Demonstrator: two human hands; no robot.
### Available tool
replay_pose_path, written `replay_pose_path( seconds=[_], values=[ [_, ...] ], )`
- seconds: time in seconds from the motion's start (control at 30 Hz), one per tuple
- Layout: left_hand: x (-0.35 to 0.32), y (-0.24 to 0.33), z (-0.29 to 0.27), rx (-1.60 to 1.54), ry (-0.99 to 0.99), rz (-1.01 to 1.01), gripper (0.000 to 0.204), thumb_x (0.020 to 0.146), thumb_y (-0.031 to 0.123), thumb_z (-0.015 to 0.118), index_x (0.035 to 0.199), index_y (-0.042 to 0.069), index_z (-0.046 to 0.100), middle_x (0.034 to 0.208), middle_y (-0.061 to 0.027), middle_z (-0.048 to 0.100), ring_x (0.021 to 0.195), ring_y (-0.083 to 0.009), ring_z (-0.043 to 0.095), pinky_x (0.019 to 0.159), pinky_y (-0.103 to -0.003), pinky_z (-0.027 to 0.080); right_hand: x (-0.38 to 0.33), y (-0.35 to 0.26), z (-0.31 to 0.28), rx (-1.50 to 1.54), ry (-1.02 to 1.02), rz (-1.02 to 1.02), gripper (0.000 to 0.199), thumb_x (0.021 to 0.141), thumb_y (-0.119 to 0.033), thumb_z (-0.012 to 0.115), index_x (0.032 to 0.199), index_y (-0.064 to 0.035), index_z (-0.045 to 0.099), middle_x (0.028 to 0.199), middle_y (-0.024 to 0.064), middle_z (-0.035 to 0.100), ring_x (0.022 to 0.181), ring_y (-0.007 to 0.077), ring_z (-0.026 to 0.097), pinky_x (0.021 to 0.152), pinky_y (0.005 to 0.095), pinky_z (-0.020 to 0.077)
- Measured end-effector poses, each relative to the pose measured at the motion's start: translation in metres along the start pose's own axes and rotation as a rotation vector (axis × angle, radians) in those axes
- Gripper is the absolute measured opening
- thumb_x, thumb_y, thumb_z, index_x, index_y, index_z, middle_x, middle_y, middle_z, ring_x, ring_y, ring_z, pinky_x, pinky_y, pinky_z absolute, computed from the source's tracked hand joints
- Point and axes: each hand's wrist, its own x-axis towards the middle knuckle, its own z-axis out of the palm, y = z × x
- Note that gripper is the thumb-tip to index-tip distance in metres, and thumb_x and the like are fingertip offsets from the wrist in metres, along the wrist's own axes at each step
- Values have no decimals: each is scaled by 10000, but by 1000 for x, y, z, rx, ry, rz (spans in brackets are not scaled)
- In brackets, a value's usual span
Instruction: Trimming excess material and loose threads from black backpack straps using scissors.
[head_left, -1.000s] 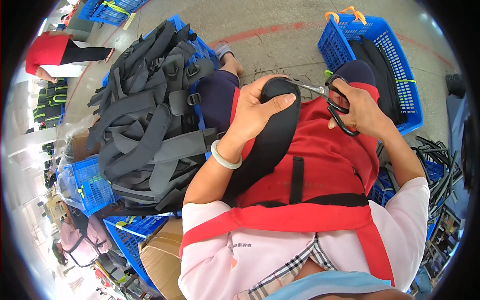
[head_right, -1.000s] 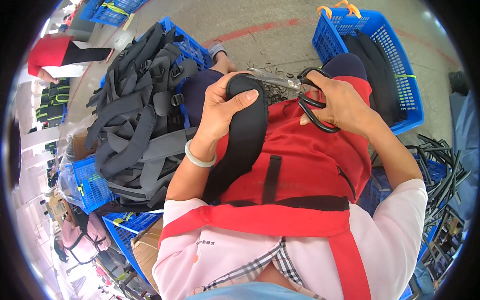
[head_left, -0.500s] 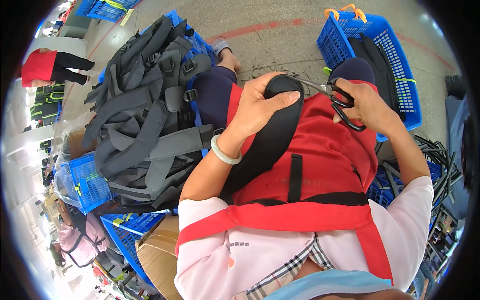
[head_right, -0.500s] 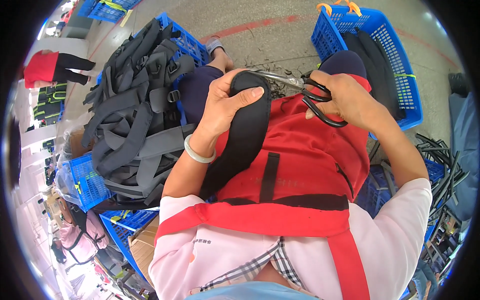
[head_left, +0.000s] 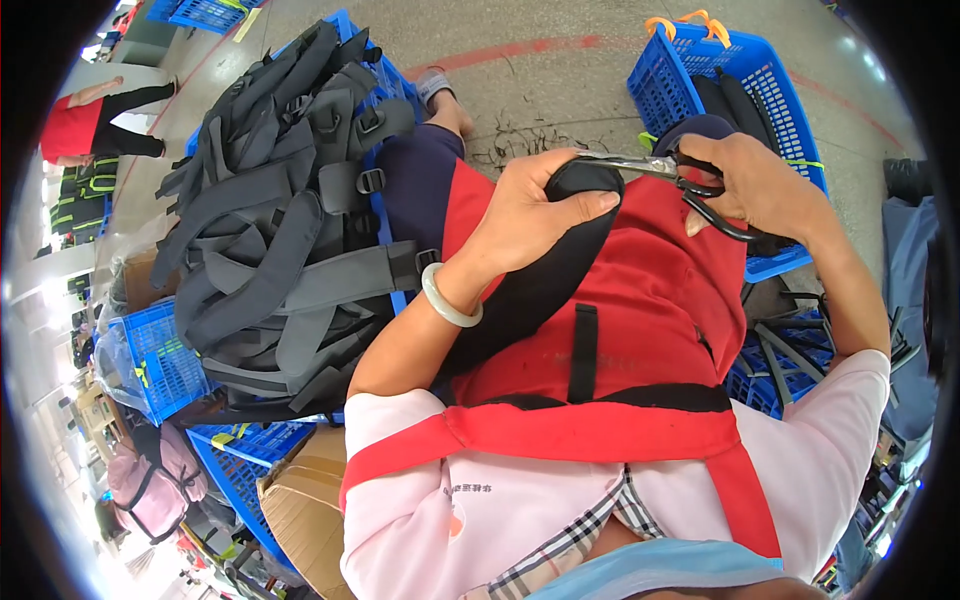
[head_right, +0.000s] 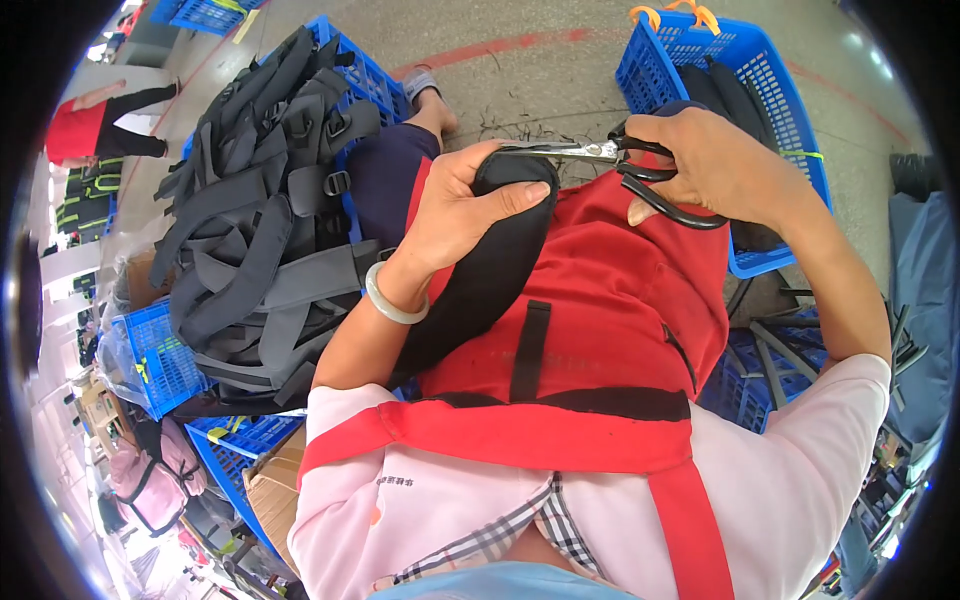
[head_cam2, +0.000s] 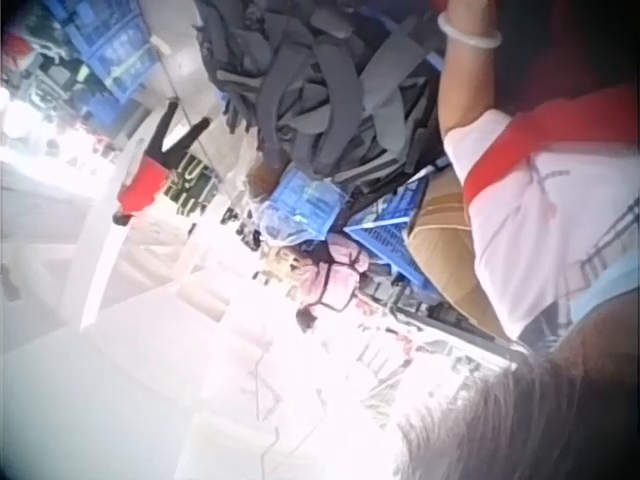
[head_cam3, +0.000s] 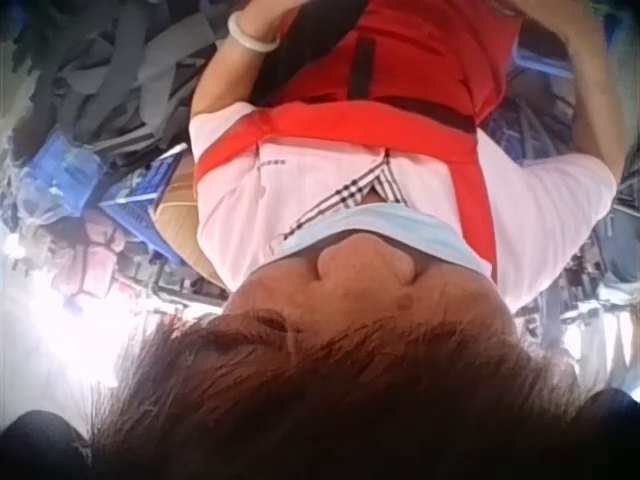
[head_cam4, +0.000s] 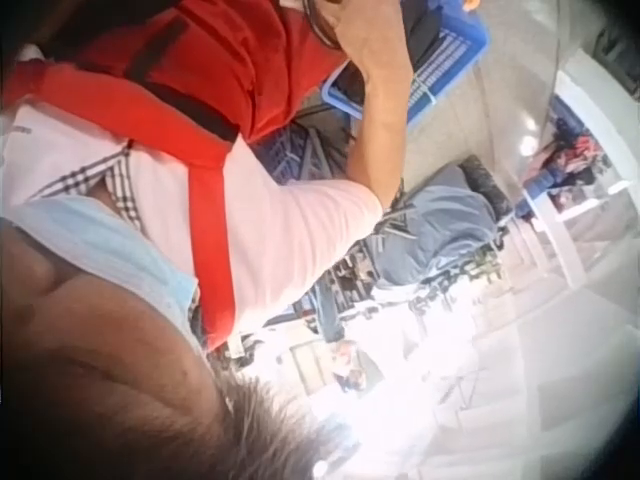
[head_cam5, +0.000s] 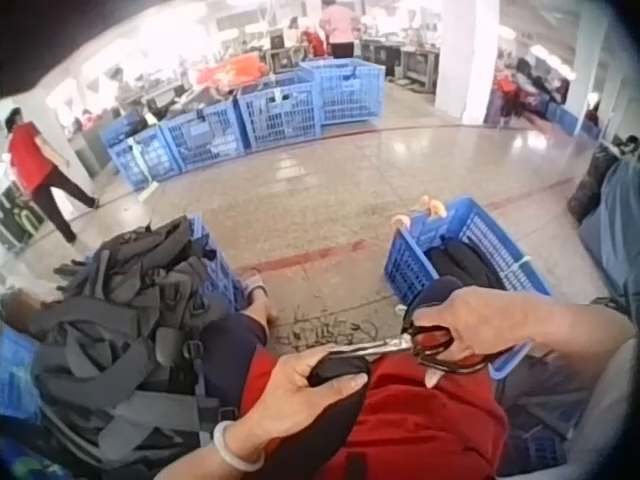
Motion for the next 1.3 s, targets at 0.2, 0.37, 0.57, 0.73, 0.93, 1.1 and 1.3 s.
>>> replay_pose_path(
  seconds=[0.2, 0.37, 0.57, 0.73, 0.93, 1.1, 1.3],
  values=[
    [1, -1, 2, 11, -8, 3, 133, 836, 87, 718, 920, 8, 653, 737, 45, 581, 683, -31, 491, 608, -204, 414, 2, -4, -15, -62, -48, -34, 540, 666, -337, 819, 896, 20, 485, 675, 189, 536, 691, 423, 496, 624, 448, 387],
    [3, -4, 8, 27, -56, 29, 105, 826, 74, 724, 884, 11, 661, 726, 47, 572, 688, -34, 492, 609, -209, 410, 2, -16, -21, -163, -44, -31, 537, 646, -352, 825, 866, 9, 493, 657, 181, 521, 675, 417, 497, 612, 440, 388],
    [3, -9, 13, 64, -68, 20, 91, 816, 72, 731, 850, 13, 670, 727, 28, 576, 697, -43, 508, 633, -217, 423, 1, -11, -34, -255, -65, -72, 574, 632, -405, 826, 806, 11, 470, 627, 150, 463, 614, 374, 450, 582, 431, 364],
    [6, -12, 13, 18, -103, -19, 131, 813, 69, 731, 917, 8, 680, 848, 5, 617, 766, -64, 546, 690, -226, 449, 8, -4, -39, -232, -147, 19, 578, 643, -393, 832, 767, 19, 446, 618, 107, 398, 577, 295, 370, 553, 372, 345],
    [14, -31, 9, -461, 108, -35, 179, 905, 65, 615, 1066, -5, 582, 837, 11, 600, 748, -63, 530, 716, -217, 449, 42, 8, 38, 548, -14, -171, 346, 754, -240, 794, 830, -18, 540, 666, -4, 429, 647, 72, 378, 586, 281, 345],
    [-5, -8, 0, 173, 376, 283, 259, 864, -10, 604, 1112, 26, 540, 1000, -50, 543, 853, -126, 534, 758, -252, 454, 53, 9, 62, 804, 108, -198, 209, 815, -143, 726, 923, -47, 575, 747, -64, 498, 675, 40, 445, 565, 212, 354],
    [-73, 70, 26, 343, -324, 400, 128, 784, 6, 692, 903, -3, 643, 847, -115, 661, 783, -260, 639, 720, -334, 503, 31, 92, 17, 1178, 423, -578, 325, 782, -285, 707, 945, -40, 569, 859, 19, 595, 758, 94, 565, 668, 241, 457]
  ],
)
